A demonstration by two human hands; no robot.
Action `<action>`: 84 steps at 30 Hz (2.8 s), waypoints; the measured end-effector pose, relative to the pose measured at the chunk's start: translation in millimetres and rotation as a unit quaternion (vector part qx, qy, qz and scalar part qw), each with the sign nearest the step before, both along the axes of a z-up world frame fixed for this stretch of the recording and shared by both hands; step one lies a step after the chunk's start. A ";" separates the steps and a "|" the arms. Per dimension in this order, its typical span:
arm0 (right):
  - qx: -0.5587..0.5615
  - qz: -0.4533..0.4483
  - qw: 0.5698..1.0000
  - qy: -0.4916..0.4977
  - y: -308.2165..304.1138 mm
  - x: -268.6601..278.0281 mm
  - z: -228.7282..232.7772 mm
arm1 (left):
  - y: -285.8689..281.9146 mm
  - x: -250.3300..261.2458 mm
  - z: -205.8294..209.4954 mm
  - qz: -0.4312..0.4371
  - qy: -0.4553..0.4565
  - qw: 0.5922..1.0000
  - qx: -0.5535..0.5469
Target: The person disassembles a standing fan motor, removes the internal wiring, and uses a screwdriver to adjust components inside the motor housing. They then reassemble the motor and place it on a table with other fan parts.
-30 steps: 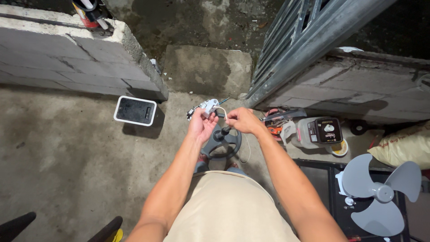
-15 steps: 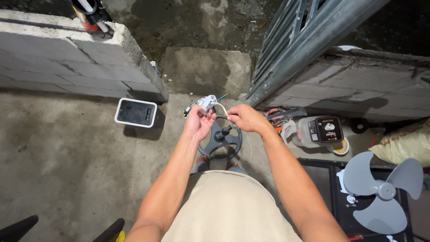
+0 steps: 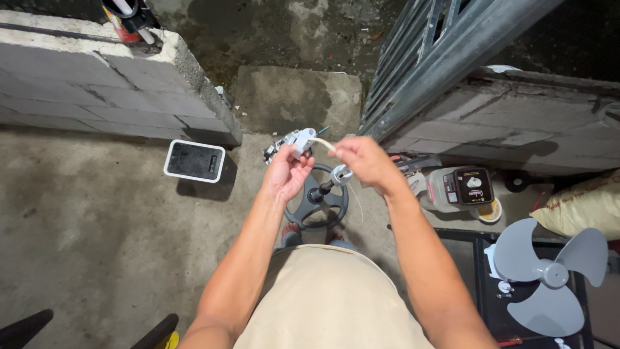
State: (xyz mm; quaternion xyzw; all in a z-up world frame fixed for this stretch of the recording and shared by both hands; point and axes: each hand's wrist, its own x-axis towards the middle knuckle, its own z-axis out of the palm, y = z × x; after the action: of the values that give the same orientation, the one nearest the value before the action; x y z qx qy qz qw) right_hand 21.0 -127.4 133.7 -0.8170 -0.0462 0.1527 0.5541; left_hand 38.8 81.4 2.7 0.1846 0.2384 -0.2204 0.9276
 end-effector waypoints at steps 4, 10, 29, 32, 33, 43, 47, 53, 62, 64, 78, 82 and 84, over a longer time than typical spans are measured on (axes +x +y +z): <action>-0.010 -0.027 0.999 -0.039 9.2 9.6 41.9 | -9.9 2.6 22.1 -0.018 -0.013 0.999 -0.028; -0.035 -0.011 0.995 -0.096 26.9 15.8 101.3 | -17.6 4.9 69.8 -0.028 -0.052 0.995 -0.077; 0.092 -0.010 0.984 -0.149 82.3 26.3 194.6 | 15.5 -4.7 194.5 0.018 -0.169 0.978 -0.123; 0.031 0.001 0.983 -0.181 78.9 24.3 182.6 | 20.4 -2.4 170.5 0.029 -0.149 0.982 -0.115; 0.003 0.001 0.980 -0.199 75.0 23.2 175.5 | 22.5 -2.4 160.2 0.029 -0.139 0.983 -0.119; 0.063 -0.200 0.960 -0.183 -7.8 36.9 32.4 | 49.9 -13.8 104.9 0.028 -0.057 0.993 -0.098; 0.009 -0.240 0.965 -0.103 -48.3 39.8 -62.5 | 59.9 -9.0 94.2 0.049 -0.033 0.994 -0.089; -0.090 -0.132 0.986 -0.039 -71.2 6.8 -160.1 | 88.6 -5.5 82.9 0.059 -0.041 0.993 -0.096; -0.070 -0.069 0.995 0.015 -36.6 -21.5 -189.8 | 99.2 2.1 37.5 0.060 -0.017 0.994 -0.086; -0.004 -0.113 0.992 0.050 -33.2 -25.0 -204.9 | 91.3 1.7 22.5 0.052 0.002 0.995 -0.083; -0.113 -0.201 0.973 0.019 -15.4 -29.3 -238.4 | 2.6 4.0 -100.8 -0.024 0.153 0.986 -0.068; -0.138 -0.213 0.966 0.040 -14.6 -27.7 -242.2 | -24.2 2.3 -121.2 -0.071 0.166 0.984 -0.011; -0.137 -0.215 0.966 0.032 -14.4 -27.0 -243.5 | -38.1 2.5 -130.9 -0.088 0.172 0.981 0.031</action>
State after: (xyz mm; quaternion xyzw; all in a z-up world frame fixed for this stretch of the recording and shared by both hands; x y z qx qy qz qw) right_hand -6.0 -141.8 -109.9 -0.8704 0.1696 0.0611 0.4582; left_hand 41.2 43.3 -128.2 0.1923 0.3841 -0.3219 0.8437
